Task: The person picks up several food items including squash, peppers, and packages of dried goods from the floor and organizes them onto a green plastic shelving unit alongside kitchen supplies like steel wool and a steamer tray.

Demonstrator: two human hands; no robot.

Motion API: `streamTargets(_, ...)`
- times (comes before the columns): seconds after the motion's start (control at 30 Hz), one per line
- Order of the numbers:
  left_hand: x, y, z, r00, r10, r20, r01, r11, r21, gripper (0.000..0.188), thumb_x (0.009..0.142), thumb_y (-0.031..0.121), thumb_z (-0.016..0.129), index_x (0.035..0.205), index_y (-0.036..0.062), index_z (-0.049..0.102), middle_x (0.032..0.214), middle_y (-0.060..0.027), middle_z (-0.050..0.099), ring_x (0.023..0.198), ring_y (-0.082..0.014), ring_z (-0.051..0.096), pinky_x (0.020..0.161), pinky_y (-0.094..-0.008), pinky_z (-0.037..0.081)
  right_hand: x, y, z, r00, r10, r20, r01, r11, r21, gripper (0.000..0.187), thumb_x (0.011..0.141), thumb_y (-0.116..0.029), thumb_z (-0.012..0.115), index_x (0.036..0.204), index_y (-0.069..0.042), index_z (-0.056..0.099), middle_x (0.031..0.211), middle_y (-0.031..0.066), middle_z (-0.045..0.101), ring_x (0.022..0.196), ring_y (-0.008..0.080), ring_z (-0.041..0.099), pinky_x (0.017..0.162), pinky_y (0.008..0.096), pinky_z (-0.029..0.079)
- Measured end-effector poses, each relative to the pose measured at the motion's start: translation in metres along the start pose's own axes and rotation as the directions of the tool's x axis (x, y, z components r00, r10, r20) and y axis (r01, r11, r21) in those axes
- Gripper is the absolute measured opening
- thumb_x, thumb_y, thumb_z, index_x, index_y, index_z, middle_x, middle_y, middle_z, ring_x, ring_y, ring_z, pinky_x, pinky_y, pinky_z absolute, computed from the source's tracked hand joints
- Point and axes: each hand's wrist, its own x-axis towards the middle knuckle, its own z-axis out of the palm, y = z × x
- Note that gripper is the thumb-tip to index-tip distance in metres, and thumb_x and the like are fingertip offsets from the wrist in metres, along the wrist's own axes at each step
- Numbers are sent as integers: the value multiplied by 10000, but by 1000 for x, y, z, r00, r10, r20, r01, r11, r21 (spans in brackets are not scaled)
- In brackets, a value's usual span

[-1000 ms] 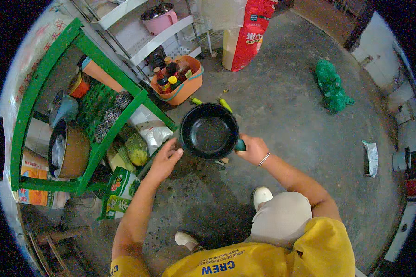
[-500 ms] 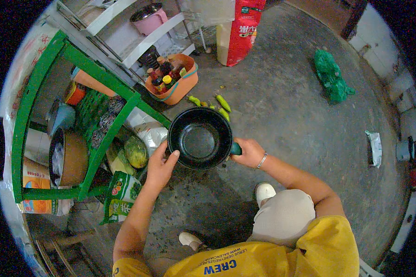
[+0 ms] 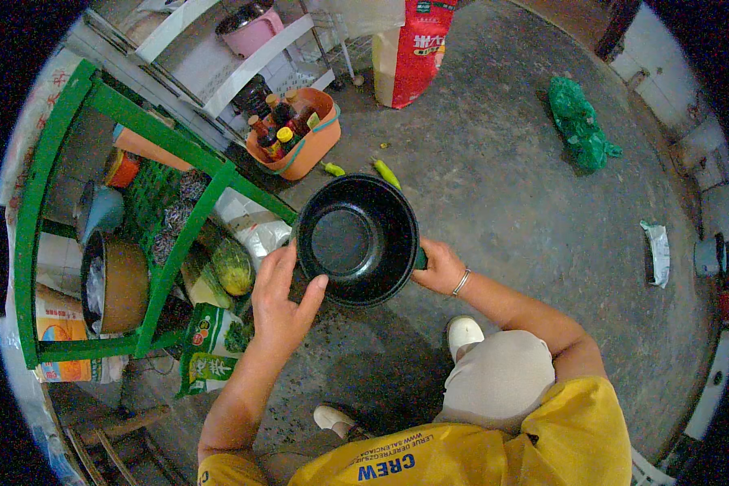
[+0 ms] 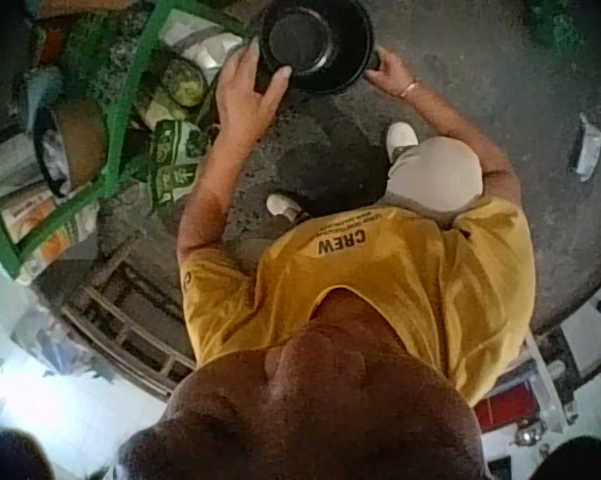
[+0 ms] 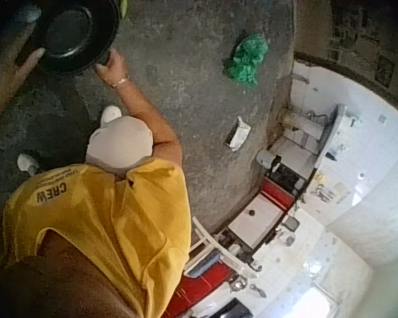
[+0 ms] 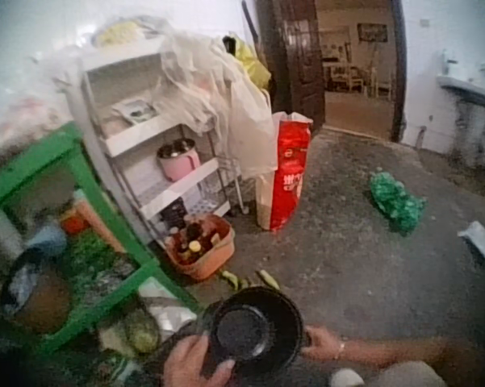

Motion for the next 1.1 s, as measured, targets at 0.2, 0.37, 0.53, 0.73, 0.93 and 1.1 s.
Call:
streamTargets(0.2,-9,-24,14,947,-293,132,314,931,-186,470,784,201,629,1180,-11,488,1035,-208,535,969,-359,523,836,-391,425,-5,4,4,977,197,83,-184,972,-144,375,625,-219,661,947,-49,572,709,177,594,647,328,594,612,394,477)
streamTargets(0.37,-22,-47,31,934,-343,98,356,897,-262,421,795,163,597,1183,33,500,963,-170,561,913,-320,543,805,-369,435,-7,-12,0,949,271,159,-227,941,-251,354,633,-255,671,905,-50,575,722,183,599,664,351,594,613,420,478)
streamTargets(0.53,-23,-56,41,913,-395,103,407,867,-288,394,796,163,592,1165,45,520,942,-159,564,872,-301,550,775,-361,444,-7,-9,5,973,191,127,-148,946,-290,336,651,-279,671,896,-69,576,706,176,599,656,356,591,607,423,478)
streamTargets(0.73,-43,-92,67,805,-522,283,593,723,-355,349,803,197,591,1113,44,551,896,-167,564,809,-288,547,758,-373,437,-3,-7,7,982,156,108,-116,944,-309,261,665,-233,679,803,-47,558,662,150,585,590,311,584,562,370,474)
streamTargets(0.93,-38,-89,69,852,-484,199,523,786,-329,334,821,183,597,1099,2,555,891,-113,619,799,-180,572,741,-309,450,-2,-11,1,984,133,122,-92,950,-299,271,677,-284,651,848,-90,571,683,161,592,632,336,590,591,413,475)
streamTargets(1.1,-26,-85,49,847,-501,178,529,758,-382,324,808,191,595,1077,13,562,872,-151,589,779,-237,571,714,-337,451,9,-34,-3,961,250,118,-224,954,-197,283,679,-289,664,855,-86,572,708,159,595,625,315,592,588,391,474)
